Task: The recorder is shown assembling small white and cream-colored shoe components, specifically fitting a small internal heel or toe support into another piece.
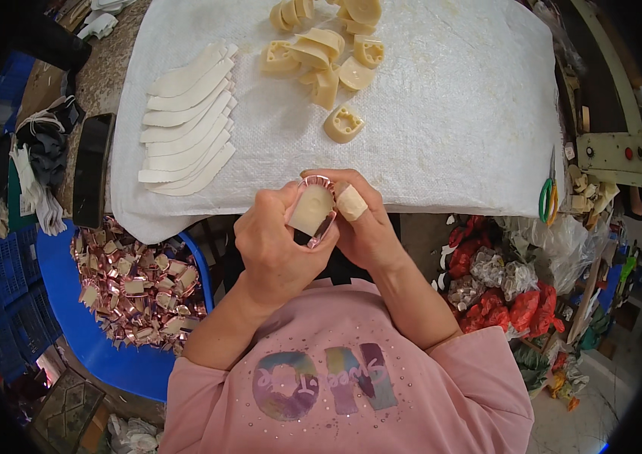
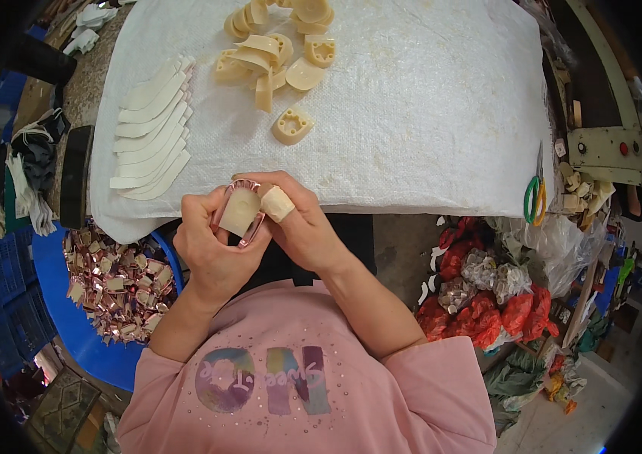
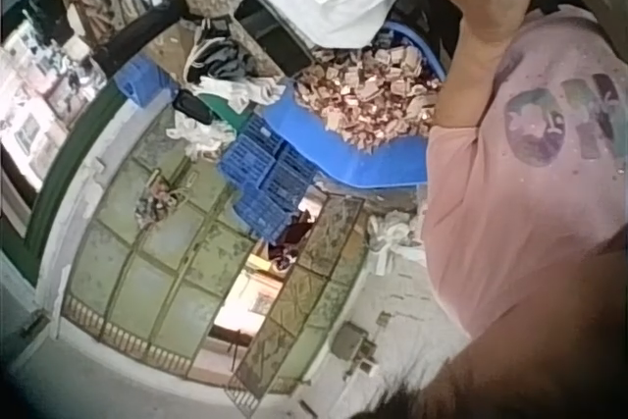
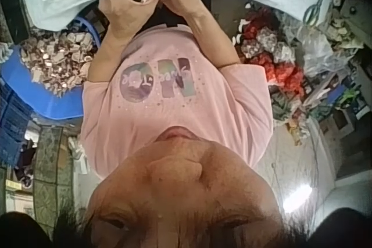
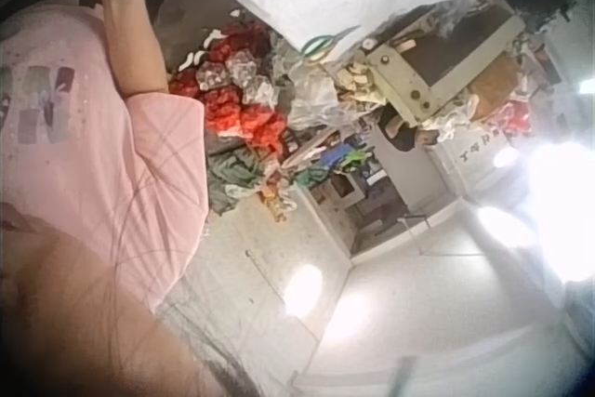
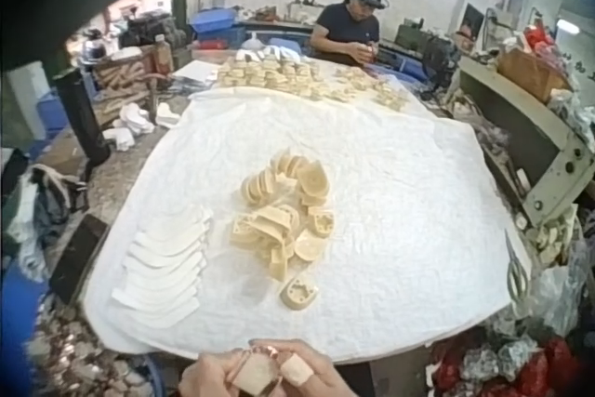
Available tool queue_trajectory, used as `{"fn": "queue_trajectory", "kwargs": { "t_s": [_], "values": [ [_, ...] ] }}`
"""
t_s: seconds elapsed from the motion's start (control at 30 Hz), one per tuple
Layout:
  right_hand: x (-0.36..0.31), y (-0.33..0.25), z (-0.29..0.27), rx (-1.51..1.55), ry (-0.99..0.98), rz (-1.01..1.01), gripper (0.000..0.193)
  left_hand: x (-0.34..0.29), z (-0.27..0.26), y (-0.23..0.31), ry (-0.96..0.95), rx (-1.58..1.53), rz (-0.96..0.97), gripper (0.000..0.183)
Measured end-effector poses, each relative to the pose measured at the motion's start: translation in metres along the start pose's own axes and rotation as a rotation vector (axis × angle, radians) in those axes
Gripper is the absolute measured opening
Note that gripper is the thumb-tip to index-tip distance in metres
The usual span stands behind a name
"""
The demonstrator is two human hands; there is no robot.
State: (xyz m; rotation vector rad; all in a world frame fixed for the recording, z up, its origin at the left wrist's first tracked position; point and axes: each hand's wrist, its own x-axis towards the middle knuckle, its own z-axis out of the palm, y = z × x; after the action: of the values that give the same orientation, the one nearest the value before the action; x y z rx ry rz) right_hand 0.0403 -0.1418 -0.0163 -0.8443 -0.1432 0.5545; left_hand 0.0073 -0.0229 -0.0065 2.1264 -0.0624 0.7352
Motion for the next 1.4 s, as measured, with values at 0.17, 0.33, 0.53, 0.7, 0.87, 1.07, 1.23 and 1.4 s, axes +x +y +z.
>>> {"fn": "queue_trajectory", "kwargs": {
  "t_s": [0.17, 0.33, 0.53, 0.7, 0.87, 1.07, 1.23, 1.4],
  "values": [
    [0.0, -0.003, 0.011, -0.914, 0.155, -0.144, 0.026, -0.004, 0.006, -0.009, 0.091, 0.028, 0.02, 0.043],
    [0.006, 0.003, -0.004, -0.686, 0.107, -0.085, 0.029, -0.003, 0.004, -0.011, 0.02, -0.07, -0.114, 0.039],
    [0.018, -0.015, -0.016, -0.641, -0.29, -0.154, 0.04, 0.002, -0.02, -0.014, -0.155, -0.8, -0.528, 0.036],
    [0.019, -0.017, -0.004, -0.611, -0.298, -0.163, 0.03, 0.0, -0.037, -0.023, -0.462, -0.684, -0.504, 0.027],
    [0.03, -0.02, 0.013, -1.17, -0.26, -0.436, 0.021, -0.006, -0.04, -0.029, -0.184, -0.505, -0.329, 0.027],
    [0.034, -0.01, 0.028, -1.196, -0.26, -0.476, 0.019, -0.008, -0.057, -0.025, -0.169, -0.803, -0.527, 0.025],
    [0.064, -0.008, 0.039, -1.106, -0.291, -0.346, 0.02, -0.014, -0.093, -0.055, 0.113, -0.07, -0.44, 0.017],
    [0.103, -0.007, 0.049, -1.389, -0.22, -0.548, 0.028, -0.06, -0.178, -0.107, 0.561, 0.563, -0.479, 0.021]
  ]
}}
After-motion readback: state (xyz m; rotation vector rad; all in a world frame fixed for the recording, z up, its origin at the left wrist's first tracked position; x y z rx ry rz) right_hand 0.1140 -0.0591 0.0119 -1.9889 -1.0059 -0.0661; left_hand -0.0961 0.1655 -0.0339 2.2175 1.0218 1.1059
